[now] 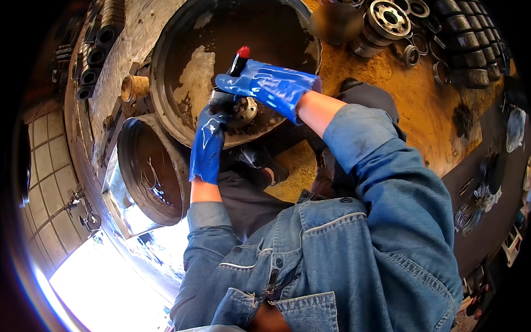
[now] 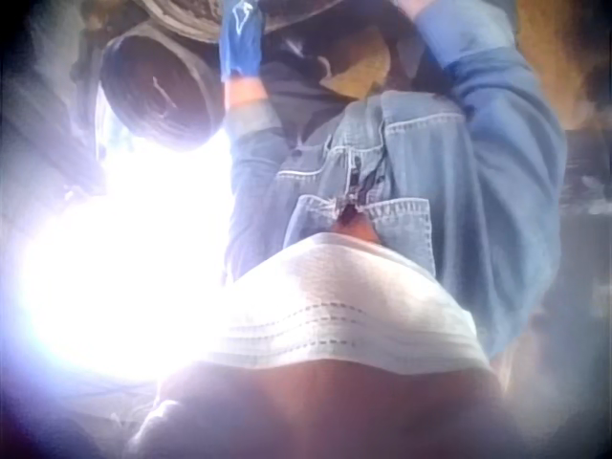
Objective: The person cleans cylindrical metal parts by dipping them into a bucket of liquid and scrubbing them with a red-handled brush. The person handles the parts one at a time, scrubbing the interior and exterior surfaces before placing them on the floor.
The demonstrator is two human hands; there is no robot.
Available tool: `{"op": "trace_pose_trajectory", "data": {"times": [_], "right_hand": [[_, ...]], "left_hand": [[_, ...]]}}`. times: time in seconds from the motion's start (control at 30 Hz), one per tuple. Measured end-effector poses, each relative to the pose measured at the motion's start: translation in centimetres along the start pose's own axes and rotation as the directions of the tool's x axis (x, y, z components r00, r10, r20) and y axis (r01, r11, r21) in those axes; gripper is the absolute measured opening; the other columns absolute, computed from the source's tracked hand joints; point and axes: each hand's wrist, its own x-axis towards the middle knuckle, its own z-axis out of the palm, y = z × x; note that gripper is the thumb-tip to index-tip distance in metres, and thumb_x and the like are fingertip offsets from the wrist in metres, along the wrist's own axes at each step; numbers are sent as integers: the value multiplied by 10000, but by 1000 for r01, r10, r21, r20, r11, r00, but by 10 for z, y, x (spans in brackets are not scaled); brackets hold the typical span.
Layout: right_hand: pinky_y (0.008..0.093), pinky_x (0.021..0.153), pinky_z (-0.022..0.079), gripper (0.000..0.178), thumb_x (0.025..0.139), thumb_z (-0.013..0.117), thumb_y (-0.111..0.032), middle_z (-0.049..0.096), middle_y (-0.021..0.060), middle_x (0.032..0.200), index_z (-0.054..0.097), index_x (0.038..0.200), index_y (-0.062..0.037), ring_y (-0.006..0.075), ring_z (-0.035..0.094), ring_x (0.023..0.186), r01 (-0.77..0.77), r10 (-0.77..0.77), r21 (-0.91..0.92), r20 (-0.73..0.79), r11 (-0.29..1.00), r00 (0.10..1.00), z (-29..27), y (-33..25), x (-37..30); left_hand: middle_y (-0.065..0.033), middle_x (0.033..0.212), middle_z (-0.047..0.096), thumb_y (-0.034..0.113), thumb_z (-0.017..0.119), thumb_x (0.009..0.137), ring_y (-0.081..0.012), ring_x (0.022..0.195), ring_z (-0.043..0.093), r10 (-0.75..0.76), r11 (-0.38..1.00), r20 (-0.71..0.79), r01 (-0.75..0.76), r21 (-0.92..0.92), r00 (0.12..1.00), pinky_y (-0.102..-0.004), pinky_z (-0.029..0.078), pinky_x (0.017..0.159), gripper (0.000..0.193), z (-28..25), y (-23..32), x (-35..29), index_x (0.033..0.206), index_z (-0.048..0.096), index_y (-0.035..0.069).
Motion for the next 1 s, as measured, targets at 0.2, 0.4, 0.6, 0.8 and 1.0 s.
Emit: {"op": "trace_pose_trajectory", "data": {"times": [0.2,0.4,0.6,0.8,1.0], "right_hand": [[366,864,494,622,1007,590,-581,731,111,927,728,1055,24,209,651,886,-189,188,121,17,975,982,-1,35,27],[411,749,508,429,1009,648,-417,713,134,832,748,981,-1,240,643,786,-247,293,199,-252,948,922,-2,48,9],[361,779,539,323,1004,668,-345,724,104,843,759,1023,-36,189,646,774,330,-347,-208,-49,921,937,10,54,15],[339,781,578,283,1000,681,-307,767,130,959,774,1102,-59,229,709,815,205,-166,-151,235,967,958,39,51,30],[440,897,599,306,990,653,-371,773,144,1083,783,1108,-120,350,737,1010,504,-193,-438,581,745,791,11,48,24]], "left_hand": [[-121,1103,745,-17,767,797,-223,948,730,25,1000,23,-25,-16,999,-337,588,906,495,-4,-6,14,1277,656,-61],[-113,1096,736,45,754,828,-193,964,709,60,998,34,-60,-1,998,-289,549,915,458,5,7,2,1261,659,-67],[-96,1076,729,165,741,936,-164,962,677,273,936,-132,-232,264,953,-271,525,911,362,0,2,-2,1211,686,-63],[-87,1068,727,227,722,983,-155,960,663,283,927,-107,-244,285,953,-279,522,906,359,-7,-3,6,1196,697,-62],[-79,1059,726,289,703,1031,-145,958,649,224,958,-100,-201,205,969,-287,519,902,380,-9,-8,1,1181,708,-61]]}}
